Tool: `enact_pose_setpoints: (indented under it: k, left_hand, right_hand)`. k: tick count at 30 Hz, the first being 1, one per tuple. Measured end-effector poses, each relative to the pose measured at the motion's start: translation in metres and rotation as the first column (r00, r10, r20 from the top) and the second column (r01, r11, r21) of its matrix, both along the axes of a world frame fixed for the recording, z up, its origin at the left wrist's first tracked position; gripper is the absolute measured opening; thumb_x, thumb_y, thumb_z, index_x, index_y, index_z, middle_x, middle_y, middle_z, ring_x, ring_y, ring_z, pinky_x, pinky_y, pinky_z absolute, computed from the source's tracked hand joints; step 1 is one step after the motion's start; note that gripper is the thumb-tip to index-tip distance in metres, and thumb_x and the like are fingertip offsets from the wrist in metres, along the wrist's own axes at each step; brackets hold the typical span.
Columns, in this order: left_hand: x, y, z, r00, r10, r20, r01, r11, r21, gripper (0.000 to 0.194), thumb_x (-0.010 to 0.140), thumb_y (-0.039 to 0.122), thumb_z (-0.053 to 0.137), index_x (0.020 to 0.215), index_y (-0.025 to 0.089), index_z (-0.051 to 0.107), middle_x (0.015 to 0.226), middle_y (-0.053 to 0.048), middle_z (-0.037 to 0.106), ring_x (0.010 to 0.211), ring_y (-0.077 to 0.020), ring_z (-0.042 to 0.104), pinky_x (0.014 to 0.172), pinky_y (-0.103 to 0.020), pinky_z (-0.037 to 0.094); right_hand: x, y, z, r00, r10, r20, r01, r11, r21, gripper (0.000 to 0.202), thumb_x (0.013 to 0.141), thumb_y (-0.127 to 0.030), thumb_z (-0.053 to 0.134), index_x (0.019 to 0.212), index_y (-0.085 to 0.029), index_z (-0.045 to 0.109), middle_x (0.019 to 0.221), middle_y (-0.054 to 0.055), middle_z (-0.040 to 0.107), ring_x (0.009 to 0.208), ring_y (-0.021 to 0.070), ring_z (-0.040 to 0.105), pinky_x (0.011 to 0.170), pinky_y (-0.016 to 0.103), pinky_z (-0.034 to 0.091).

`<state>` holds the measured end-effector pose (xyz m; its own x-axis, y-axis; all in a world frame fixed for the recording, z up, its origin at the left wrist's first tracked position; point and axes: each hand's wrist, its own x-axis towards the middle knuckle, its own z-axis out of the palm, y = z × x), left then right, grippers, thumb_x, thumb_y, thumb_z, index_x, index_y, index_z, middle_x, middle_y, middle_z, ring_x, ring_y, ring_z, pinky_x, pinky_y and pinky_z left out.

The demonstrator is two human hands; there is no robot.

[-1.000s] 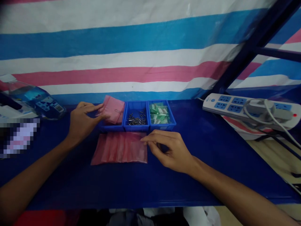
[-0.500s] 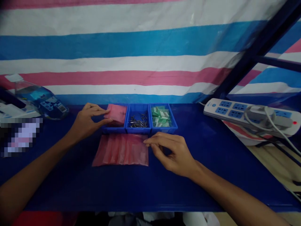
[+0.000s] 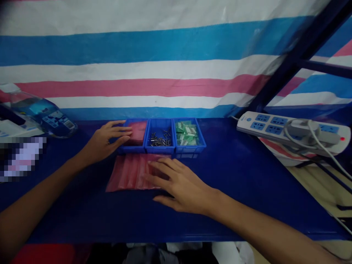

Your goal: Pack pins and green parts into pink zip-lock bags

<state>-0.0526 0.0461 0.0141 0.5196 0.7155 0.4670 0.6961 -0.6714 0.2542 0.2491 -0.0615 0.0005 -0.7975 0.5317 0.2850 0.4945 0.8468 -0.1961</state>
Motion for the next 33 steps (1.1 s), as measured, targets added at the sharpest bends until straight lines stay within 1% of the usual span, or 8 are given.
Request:
enact_pose_setpoints:
  k: [6, 9, 12, 17, 25, 29, 31, 33]
  left_hand:
    - [0.011, -0.013, 0.003, 0.998, -0.062, 0.000, 0.062, 0.993, 0.102, 0.030, 0.096, 0.039, 0.054, 0.120, 0.025, 0.067, 0.134, -0.005, 0.063, 0.134, -0.0228, 0.050, 0.112, -0.048, 0.039]
    - [0.014, -0.017, 0.005, 0.997, -0.072, 0.036, 0.070, 0.995, 0.076, 0.029, 0.097, 0.037, 0.052, 0.119, 0.026, 0.067, 0.128, -0.003, 0.067, 0.125, -0.0219, 0.058, 0.110, -0.045, 0.043]
    - [0.014, -0.020, 0.009, 0.988, -0.043, 0.146, 0.035, 0.998, 0.055, 0.027, 0.098, 0.035, 0.050, 0.114, 0.026, 0.069, 0.117, -0.001, 0.072, 0.115, -0.0205, 0.064, 0.105, -0.039, 0.048]
    - [0.018, -0.025, 0.007, 0.985, -0.071, 0.156, 0.058, 0.994, 0.090, 0.024, 0.097, 0.030, 0.051, 0.110, 0.024, 0.070, 0.115, -0.003, 0.072, 0.110, -0.0193, 0.065, 0.102, -0.037, 0.051]
    - [0.041, -0.029, -0.009, 0.985, -0.172, -0.012, 0.172, 0.983, 0.062, 0.034, 0.098, 0.033, 0.049, 0.128, 0.020, 0.061, 0.137, -0.008, 0.060, 0.129, -0.0225, 0.056, 0.110, -0.045, 0.048]
    - [0.046, -0.028, -0.012, 0.987, -0.161, 0.027, 0.157, 0.983, 0.099, 0.030, 0.097, 0.034, 0.054, 0.121, 0.021, 0.066, 0.133, -0.007, 0.063, 0.123, -0.0218, 0.061, 0.108, -0.043, 0.051]
    - [0.047, -0.027, -0.013, 0.984, -0.168, 0.052, 0.161, 0.980, 0.115, 0.027, 0.095, 0.034, 0.058, 0.118, 0.022, 0.067, 0.131, -0.006, 0.065, 0.120, -0.0213, 0.063, 0.107, -0.041, 0.052]
    - [0.048, -0.025, -0.014, 0.979, -0.190, 0.075, 0.179, 0.975, 0.134, 0.026, 0.094, 0.032, 0.061, 0.117, 0.021, 0.068, 0.128, -0.006, 0.067, 0.119, -0.0211, 0.064, 0.106, -0.041, 0.053]
  right_hand:
    - [-0.008, 0.008, 0.001, 0.990, 0.144, 0.000, -0.143, 0.982, 0.124, 0.046, 0.098, -0.041, 0.050, 0.137, -0.016, 0.055, 0.146, 0.015, 0.052, 0.136, 0.0292, 0.045, 0.109, 0.050, 0.040]
    - [-0.035, 0.022, 0.004, 0.949, 0.304, 0.083, -0.313, 0.938, 0.146, 0.055, 0.100, -0.045, 0.043, 0.144, -0.011, 0.046, 0.156, 0.015, 0.038, 0.141, 0.0273, 0.040, 0.112, 0.044, 0.037]
    - [-0.066, 0.037, 0.001, 0.894, 0.423, 0.149, -0.443, 0.886, 0.137, 0.066, 0.098, -0.052, 0.045, 0.147, -0.008, 0.040, 0.160, 0.016, 0.029, 0.148, 0.0242, 0.028, 0.121, 0.040, 0.023]
    - [-0.075, 0.042, -0.009, 0.931, 0.329, 0.160, -0.347, 0.932, 0.105, 0.063, 0.100, -0.052, 0.038, 0.148, -0.011, 0.040, 0.156, 0.016, 0.038, 0.151, 0.0259, 0.021, 0.124, 0.045, 0.012]
    - [-0.049, 0.040, -0.007, 0.926, 0.342, 0.162, -0.364, 0.922, 0.135, 0.052, 0.102, -0.044, 0.040, 0.147, -0.016, 0.043, 0.152, 0.015, 0.044, 0.144, 0.0236, 0.035, 0.120, 0.045, 0.022]
    - [-0.024, 0.042, 0.012, 0.977, 0.190, -0.095, -0.164, 0.959, 0.230, 0.039, 0.102, -0.035, 0.040, 0.127, -0.014, 0.060, 0.123, 0.013, 0.066, 0.113, 0.0237, 0.059, 0.096, 0.042, 0.046]
    - [-0.004, 0.047, 0.021, 0.980, -0.028, -0.195, 0.087, 0.949, 0.303, 0.031, 0.100, -0.025, 0.043, 0.116, -0.015, 0.067, 0.109, 0.013, 0.068, 0.099, 0.0236, 0.061, 0.084, 0.041, 0.050]
    - [0.016, 0.053, 0.022, 0.966, -0.176, -0.190, 0.232, 0.915, 0.331, 0.029, 0.099, -0.026, 0.046, 0.117, -0.016, 0.067, 0.111, 0.015, 0.064, 0.100, 0.0265, 0.060, 0.084, 0.044, 0.050]
